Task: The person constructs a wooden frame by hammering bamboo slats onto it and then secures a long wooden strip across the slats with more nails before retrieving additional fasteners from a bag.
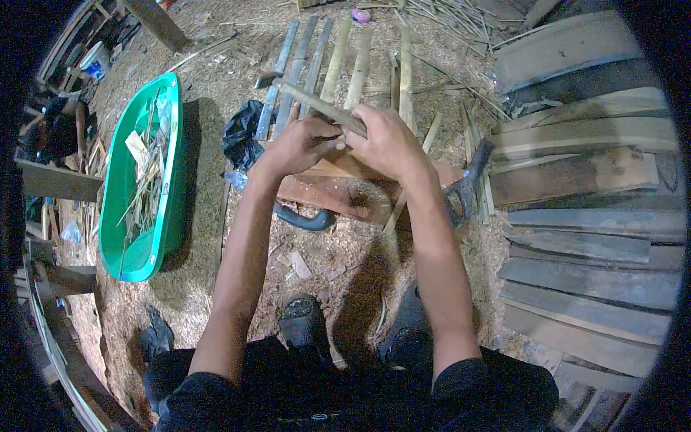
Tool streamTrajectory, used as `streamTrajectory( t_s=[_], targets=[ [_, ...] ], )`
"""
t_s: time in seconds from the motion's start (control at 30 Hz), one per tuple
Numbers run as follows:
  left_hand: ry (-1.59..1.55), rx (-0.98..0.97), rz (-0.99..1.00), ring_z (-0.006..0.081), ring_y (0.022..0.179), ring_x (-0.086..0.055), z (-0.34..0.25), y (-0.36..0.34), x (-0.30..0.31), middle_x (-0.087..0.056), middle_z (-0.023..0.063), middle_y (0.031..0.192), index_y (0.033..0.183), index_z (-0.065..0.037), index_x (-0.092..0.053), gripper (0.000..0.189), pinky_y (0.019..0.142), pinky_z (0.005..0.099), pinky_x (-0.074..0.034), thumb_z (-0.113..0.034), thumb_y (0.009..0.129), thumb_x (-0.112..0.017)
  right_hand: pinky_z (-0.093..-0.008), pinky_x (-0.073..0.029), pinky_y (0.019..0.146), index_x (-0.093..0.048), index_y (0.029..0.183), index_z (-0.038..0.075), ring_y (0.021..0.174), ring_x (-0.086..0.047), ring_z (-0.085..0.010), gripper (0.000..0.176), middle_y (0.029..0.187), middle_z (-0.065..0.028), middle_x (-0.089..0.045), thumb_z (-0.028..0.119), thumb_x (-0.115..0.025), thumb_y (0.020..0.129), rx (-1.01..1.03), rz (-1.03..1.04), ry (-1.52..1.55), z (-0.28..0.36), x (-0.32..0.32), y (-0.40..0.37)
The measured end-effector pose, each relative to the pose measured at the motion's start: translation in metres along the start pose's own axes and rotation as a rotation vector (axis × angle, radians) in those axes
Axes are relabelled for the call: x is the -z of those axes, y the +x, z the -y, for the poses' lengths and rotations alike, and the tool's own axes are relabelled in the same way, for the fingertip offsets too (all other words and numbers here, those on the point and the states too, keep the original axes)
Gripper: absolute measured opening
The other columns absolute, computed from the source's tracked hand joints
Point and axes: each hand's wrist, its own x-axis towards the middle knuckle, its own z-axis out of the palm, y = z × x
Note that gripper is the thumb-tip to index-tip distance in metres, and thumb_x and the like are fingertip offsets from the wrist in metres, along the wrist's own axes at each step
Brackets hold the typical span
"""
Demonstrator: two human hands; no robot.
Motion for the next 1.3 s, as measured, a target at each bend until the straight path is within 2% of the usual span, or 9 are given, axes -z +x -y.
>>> streamTrajectory(
  t_s=[0.1, 0.2, 0.4, 0.7, 0.9, 0.97, 1.07, 1.17, 1.3],
  targets=[
    [-0.028, -0.055, -0.057, 0.0287, 0.127, -0.053, 0.012, 0.000, -0.009, -0.068, 0.0081, 0.121, 0.107, -0.016, -0.075, 0.026, 0.117, 0.0606, -0.012, -0.030, 0.086, -0.070, -0.0477, -0.051, 0.077, -0.064, 0.101, -0.002, 0.086, -0.063, -0.0455, 0.026, 0.088, -0.0277, -0.065, 0.015, -0.067, 0.082, 0.112, 0.026, -0.080, -0.002, 0.000, 0.008],
    [-0.097, -0.029, -0.077, 0.0297, 0.124, -0.055, 0.014, 0.000, -0.013, -0.069, 0.0099, 0.118, 0.106, -0.015, -0.075, 0.026, 0.117, 0.0603, -0.011, -0.030, 0.085, -0.071, -0.0449, -0.047, 0.065, -0.063, 0.095, -0.002, 0.067, -0.061, -0.0367, 0.020, 0.077, -0.0243, -0.062, 0.010, -0.067, 0.079, 0.313, -0.053, -0.105, -0.009, -0.005, 0.018],
    [-0.035, 0.050, -0.040, 0.0290, 0.124, -0.056, 0.006, 0.000, -0.006, -0.069, 0.0091, 0.120, 0.107, -0.015, -0.076, 0.028, 0.118, 0.0611, -0.012, -0.030, 0.083, -0.073, -0.0478, -0.049, 0.075, -0.064, 0.095, -0.004, 0.084, -0.063, -0.0452, 0.021, 0.086, -0.0273, -0.064, 0.014, -0.068, 0.084, 0.119, 0.039, -0.022, -0.004, 0.000, 0.012],
    [0.013, 0.025, -0.195, 0.0268, 0.124, -0.057, 0.002, -0.007, -0.017, -0.069, 0.0081, 0.119, 0.104, -0.014, -0.076, 0.023, 0.115, 0.0614, -0.023, -0.024, 0.084, -0.071, -0.0489, -0.048, 0.071, -0.063, 0.096, -0.003, 0.081, -0.063, -0.0442, 0.021, 0.082, -0.0260, -0.064, 0.017, -0.067, 0.089, 0.210, -0.156, 0.045, -0.016, -0.024, 0.001],
    [-0.049, -0.005, -0.239, 0.0296, 0.121, -0.058, 0.000, -0.007, -0.014, -0.070, 0.0105, 0.114, 0.103, -0.010, -0.075, 0.022, 0.114, 0.0592, -0.027, -0.018, 0.084, -0.068, -0.0489, -0.048, 0.070, -0.063, 0.097, -0.003, 0.080, -0.063, -0.0441, 0.023, 0.081, -0.0255, -0.064, 0.018, -0.068, 0.088, 0.072, -0.117, 0.091, -0.012, -0.026, 0.004],
    [-0.077, -0.045, -0.285, 0.0314, 0.117, -0.060, 0.004, -0.008, -0.011, -0.071, 0.0118, 0.112, 0.103, -0.008, -0.074, 0.022, 0.111, 0.0542, -0.035, -0.015, 0.083, -0.067, -0.0438, -0.047, 0.066, -0.064, 0.098, -0.002, 0.071, -0.061, -0.0349, 0.023, 0.076, -0.0216, -0.062, 0.019, -0.069, 0.089, 0.071, -0.143, 0.108, -0.021, -0.033, 0.005],
    [-0.298, 0.319, -0.271, 0.0317, 0.114, -0.061, 0.009, 0.007, 0.019, -0.069, 0.0139, 0.114, 0.102, -0.003, -0.072, 0.020, 0.105, 0.0421, -0.042, -0.011, 0.083, -0.069, -0.0405, -0.047, 0.064, -0.065, 0.099, -0.002, 0.065, -0.060, -0.0297, 0.024, 0.071, -0.0182, -0.060, 0.020, -0.070, 0.089, 0.043, -0.139, 0.065, -0.020, -0.032, 0.004],
    [-0.122, 0.085, -0.399, 0.0312, 0.114, -0.062, 0.034, 0.039, 0.020, -0.067, 0.0155, 0.119, 0.097, -0.002, -0.073, 0.018, 0.096, 0.0351, -0.048, -0.015, 0.086, -0.069, -0.0391, -0.048, 0.068, -0.065, 0.099, -0.002, 0.070, -0.061, -0.0293, 0.024, 0.077, -0.0168, -0.060, 0.019, -0.070, 0.089, 0.057, -0.165, 0.053, -0.021, -0.035, 0.000],
    [0.171, -0.066, -0.387, 0.0310, 0.118, -0.059, 0.041, 0.092, -0.007, -0.067, 0.0142, 0.119, 0.097, -0.005, -0.075, 0.029, 0.103, 0.0464, -0.043, -0.031, 0.087, -0.066, -0.0377, -0.048, 0.079, -0.065, 0.098, -0.004, 0.086, -0.061, -0.0296, 0.022, 0.098, -0.0167, -0.059, 0.013, -0.071, 0.086, 0.294, -0.301, 0.024, -0.035, -0.044, 0.005]
  ],
)
